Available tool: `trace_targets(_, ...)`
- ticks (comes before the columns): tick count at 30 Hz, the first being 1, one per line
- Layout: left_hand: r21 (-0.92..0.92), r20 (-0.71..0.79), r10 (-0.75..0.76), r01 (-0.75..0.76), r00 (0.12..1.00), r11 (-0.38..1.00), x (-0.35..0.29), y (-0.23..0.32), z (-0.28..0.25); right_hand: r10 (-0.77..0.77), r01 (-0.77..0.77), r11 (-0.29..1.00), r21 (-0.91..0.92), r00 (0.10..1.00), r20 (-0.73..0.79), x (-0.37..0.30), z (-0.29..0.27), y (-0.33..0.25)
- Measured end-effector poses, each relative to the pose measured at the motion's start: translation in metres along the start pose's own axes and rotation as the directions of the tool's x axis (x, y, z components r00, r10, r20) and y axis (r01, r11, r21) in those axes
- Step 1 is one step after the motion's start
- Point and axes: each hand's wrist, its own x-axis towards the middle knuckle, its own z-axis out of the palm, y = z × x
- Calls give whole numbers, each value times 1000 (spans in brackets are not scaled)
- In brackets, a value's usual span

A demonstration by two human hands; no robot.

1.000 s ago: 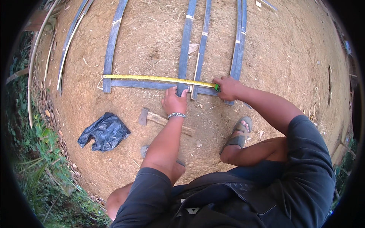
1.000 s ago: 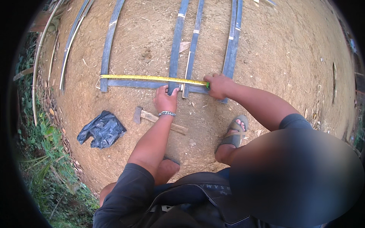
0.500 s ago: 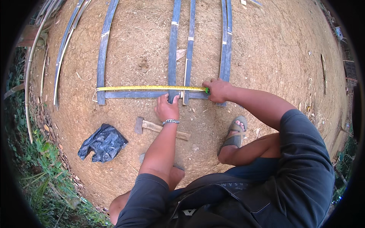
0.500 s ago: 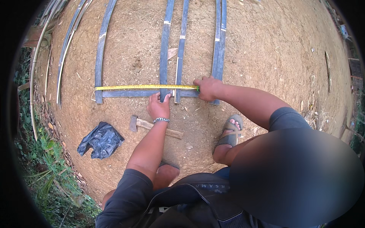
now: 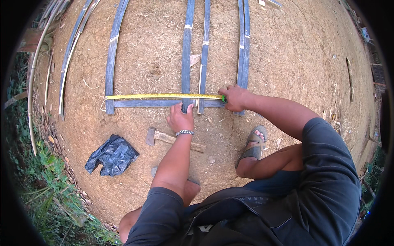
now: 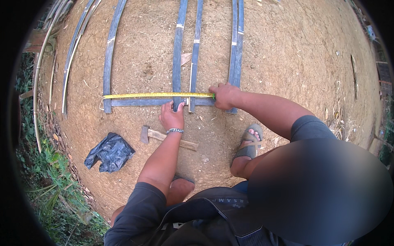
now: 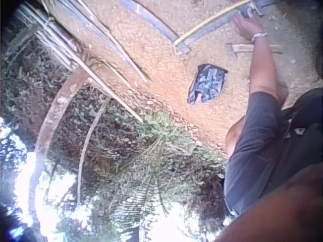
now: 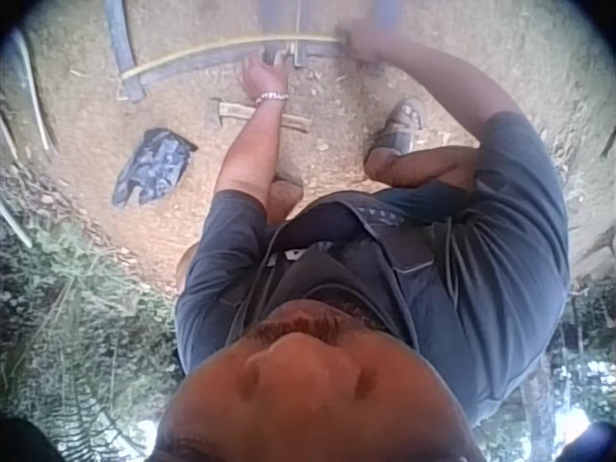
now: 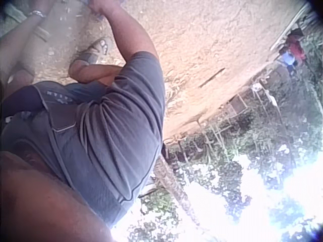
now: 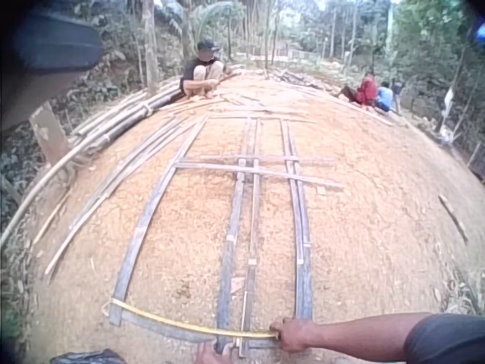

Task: The person assembles a bamboo frame on the ground, using a hammer to drive nails into the joints and a tape measure to verify dimensions. They handle multiple bamboo strips, aligning them into a grid structure and securing them with nails.

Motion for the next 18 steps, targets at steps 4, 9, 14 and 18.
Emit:
trace_targets(4,-1,1,6,-6,1000,1000,0,0,0,7,-7,1000,18,1000,-1,-4,-3,-2)
trace_targets(9,-21,-14,19,-20,1000,1000,-1,-1,0,8,-8,1000,30,1000,-8,-2,-1,-1)
trace_targets(14,-12,-29,26,-26,999,1000,-1,-2,1,11,-11,999,31,1000,-13,-2,-1,-2)
trace_targets(18,-2,8,-10,10,1000,1000,0,2,-2,-1,3,999,42,999,-36,-1,2,2)
